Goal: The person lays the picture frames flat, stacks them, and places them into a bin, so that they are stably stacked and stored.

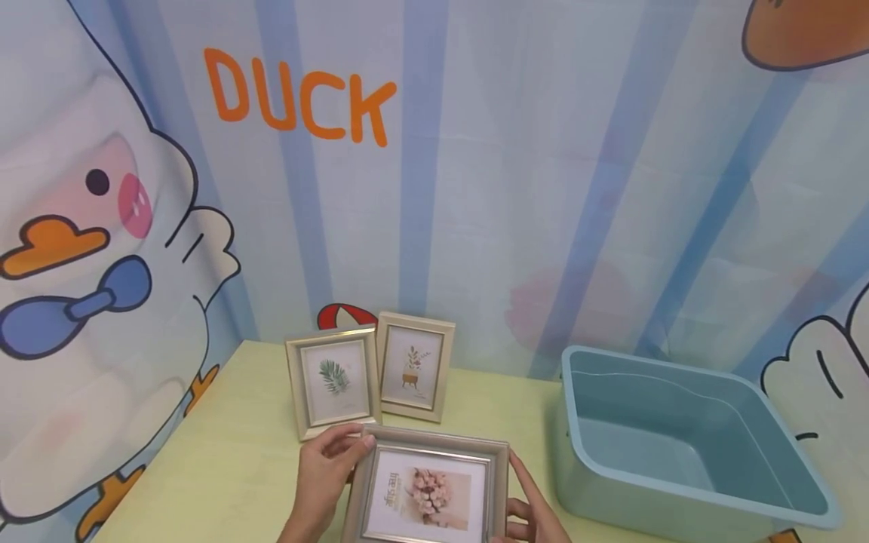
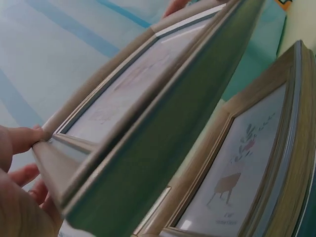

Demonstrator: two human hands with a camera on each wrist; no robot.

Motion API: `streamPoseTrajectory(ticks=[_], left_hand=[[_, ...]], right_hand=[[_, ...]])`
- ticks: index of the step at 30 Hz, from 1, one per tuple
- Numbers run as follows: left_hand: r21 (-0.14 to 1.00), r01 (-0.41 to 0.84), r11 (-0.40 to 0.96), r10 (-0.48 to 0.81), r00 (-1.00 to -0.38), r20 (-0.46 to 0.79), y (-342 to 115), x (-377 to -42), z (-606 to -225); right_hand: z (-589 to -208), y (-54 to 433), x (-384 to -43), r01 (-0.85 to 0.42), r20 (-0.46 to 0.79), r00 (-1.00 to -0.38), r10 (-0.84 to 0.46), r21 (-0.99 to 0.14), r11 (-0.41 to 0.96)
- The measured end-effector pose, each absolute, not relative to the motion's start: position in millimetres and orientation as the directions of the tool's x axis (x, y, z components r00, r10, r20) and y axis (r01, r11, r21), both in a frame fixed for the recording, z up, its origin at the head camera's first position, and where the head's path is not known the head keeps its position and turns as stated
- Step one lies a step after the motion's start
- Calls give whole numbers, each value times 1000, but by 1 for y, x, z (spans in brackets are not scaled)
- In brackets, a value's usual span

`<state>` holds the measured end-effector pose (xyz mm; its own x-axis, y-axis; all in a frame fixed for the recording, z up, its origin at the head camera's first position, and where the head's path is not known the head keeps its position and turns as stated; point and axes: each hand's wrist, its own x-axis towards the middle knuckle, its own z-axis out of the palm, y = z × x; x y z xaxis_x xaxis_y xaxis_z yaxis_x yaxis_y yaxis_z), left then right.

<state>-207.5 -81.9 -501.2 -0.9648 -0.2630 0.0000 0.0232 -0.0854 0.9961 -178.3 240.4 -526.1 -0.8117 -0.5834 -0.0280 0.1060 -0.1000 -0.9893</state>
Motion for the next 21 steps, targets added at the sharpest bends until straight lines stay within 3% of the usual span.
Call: streamPoseTrajectory(ticks=[4,8,11,15,21], left_hand=[[974,-57,-221,-215,-971,-106,-84,-211,-505],[944,-135,-302,-42,-987,-154,-93,-211,-510],[951,-166,-262,152,-980,-129,-104,-210,-515],[972,-159,-171,388,-918,-82,-119,-207,-522],[983,-148,-107,510,-857,-74,-130,-208,-528]], right_hand=[[-529,240,-178,136,-34,-814,-579,-982,-134],[-534,243,-180,154,-6,-796,-605,-969,-192],[-540,247,-183,133,60,-773,-632,-958,-254],[-547,253,-186,160,83,-751,-655,-940,-302],[-548,255,-186,229,-16,-757,-653,-943,-242]])
